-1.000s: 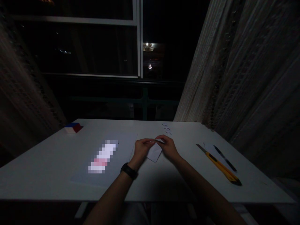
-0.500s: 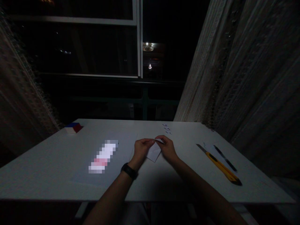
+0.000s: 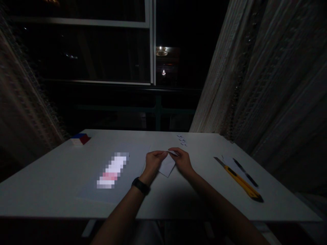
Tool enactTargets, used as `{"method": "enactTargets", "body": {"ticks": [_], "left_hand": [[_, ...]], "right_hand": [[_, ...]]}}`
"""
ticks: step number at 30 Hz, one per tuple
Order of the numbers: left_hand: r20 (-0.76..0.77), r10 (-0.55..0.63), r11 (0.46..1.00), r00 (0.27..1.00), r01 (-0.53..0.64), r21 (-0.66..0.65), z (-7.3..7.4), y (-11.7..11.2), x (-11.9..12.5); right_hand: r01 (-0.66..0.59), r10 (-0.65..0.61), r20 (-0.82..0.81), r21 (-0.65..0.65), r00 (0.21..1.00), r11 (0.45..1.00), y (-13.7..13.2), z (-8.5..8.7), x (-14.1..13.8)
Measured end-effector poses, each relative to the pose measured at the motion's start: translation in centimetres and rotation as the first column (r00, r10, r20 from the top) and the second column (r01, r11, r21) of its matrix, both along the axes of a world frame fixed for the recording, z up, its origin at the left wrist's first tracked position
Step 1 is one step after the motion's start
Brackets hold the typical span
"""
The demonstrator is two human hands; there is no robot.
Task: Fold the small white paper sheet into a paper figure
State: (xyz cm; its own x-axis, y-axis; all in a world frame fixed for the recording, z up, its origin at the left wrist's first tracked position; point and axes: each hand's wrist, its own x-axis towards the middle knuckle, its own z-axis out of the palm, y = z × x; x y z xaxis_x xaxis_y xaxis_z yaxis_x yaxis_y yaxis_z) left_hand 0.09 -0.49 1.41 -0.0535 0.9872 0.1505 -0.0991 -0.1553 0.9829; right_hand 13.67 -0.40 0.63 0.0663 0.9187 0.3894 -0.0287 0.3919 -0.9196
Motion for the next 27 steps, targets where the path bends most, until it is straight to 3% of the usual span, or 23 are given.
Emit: {"method": "enactTargets", "body": {"ticks": [7, 13, 17, 21, 25, 27], "left_hand": [[0.052, -0.119, 0.990, 0.992, 0.122, -0.064, 0.0, 0.0, -0.2], [0.154, -0.168, 0.970, 0.974, 0.191, -0.150, 0.1, 0.0, -0.3], [0.222, -0.174, 0.960, 0.959, 0.216, -0.178, 0.1, 0.1, -0.4], [0.232, -0.161, 0.965, 0.959, 0.203, -0.169, 0.1, 0.2, -0.4], [0.113, -0.135, 0.986, 0.984, 0.144, -0.081, 0.0, 0.2, -0.4], [0.012, -0.131, 0.991, 0.991, 0.131, -0.014, 0.0, 0.2, -0.4]], "right_hand": [[-0.026, 0.013, -0.090, -0.147, 0.996, 0.989, 0.2, -0.1, 0.5], [-0.126, 0.052, -0.234, -0.313, 0.971, 0.941, -0.1, 0.3, 1.1], [-0.187, 0.109, -0.255, -0.307, 0.961, 0.933, 0.0, 0.6, 1.4], [-0.229, 0.190, -0.169, -0.256, 0.967, 0.939, 0.1, 0.9, 2.0], [-0.350, 0.347, -0.051, -0.214, 0.936, 0.912, -0.2, 1.7, 3.2], [-0.361, 0.356, -0.060, -0.214, 0.932, 0.908, -0.3, 2.1, 3.6]]}}
